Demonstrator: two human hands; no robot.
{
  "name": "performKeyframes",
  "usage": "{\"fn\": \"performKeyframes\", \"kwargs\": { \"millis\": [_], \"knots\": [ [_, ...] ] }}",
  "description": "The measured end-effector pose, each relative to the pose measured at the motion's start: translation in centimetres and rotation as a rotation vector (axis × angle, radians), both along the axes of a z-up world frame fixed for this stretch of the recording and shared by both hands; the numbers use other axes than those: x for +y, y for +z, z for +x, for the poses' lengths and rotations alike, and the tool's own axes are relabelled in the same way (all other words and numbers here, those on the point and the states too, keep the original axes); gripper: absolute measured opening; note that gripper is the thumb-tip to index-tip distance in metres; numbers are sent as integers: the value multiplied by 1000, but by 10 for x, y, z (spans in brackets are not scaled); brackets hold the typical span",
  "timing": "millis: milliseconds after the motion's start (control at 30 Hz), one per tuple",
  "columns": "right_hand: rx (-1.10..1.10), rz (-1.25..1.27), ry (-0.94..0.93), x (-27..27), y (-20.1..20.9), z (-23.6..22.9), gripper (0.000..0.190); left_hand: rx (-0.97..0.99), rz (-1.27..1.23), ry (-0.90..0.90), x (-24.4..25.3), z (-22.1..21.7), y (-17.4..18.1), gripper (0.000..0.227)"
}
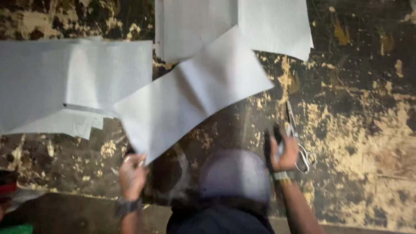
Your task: The person places a curved template on sheets of white paper and traces its outline with a marker. They repeat this process across multiple sheets, stacking completed sheets to the side. Scissors are visible on the table but not used.
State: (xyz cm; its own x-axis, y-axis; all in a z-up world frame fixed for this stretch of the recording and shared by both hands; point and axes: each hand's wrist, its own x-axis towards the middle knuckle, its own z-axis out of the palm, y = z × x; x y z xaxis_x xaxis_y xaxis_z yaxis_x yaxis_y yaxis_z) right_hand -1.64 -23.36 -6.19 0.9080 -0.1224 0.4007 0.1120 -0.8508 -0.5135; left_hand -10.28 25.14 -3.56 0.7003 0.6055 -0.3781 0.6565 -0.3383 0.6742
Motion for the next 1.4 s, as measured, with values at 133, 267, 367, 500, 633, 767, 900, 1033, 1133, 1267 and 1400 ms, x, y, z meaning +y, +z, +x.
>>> {"fn": "performKeyframes", "kwargs": {
  "millis": [133, 267, 367, 500, 633, 767, 900, 1033, 1133, 1267, 1400],
  "knots": [
    [191, -40, -34, 32, -13, 76, 62, 49, 256, 172, 37, -89, -2, 27],
    [200, -350, 38, 86, -19, 109, 75, -63, 448, 257, 58, -116, -12, 27],
    [176, -429, 195, 119, -20, 85, 61, -132, 290, 367, 56, -111, -25, 32],
    [295, -217, 204, 132, -17, 56, 21, -276, 526, 251, 49, -92, -39, 33],
    [182, 92, 129, 119, -4, 50, 14, -349, 380, 260, 41, -71, -30, 29],
    [249, 254, -75, 68, 12, 19, 13, -405, 294, 176, 20, -53, -16, 33],
    [94, 105, -19, -1, 17, -19, 38, -309, 576, 148, -26, -43, -6, 46],
    [143, -157, -230, -47, 13, -49, 54, -392, 644, -238, -93, -63, 7, 42],
    [79, -159, -169, -52, 5, -73, 53, -360, 532, -482, -157, -71, 12, 51],
    [98, -140, -39, -27, -4, -97, 43, -261, 346, -717, -200, -65, 10, 94],
    [66, -77, 57, 3, -3, -104, 40, -154, 197, -646, -213, -46, -1, 80]
  ]
}}
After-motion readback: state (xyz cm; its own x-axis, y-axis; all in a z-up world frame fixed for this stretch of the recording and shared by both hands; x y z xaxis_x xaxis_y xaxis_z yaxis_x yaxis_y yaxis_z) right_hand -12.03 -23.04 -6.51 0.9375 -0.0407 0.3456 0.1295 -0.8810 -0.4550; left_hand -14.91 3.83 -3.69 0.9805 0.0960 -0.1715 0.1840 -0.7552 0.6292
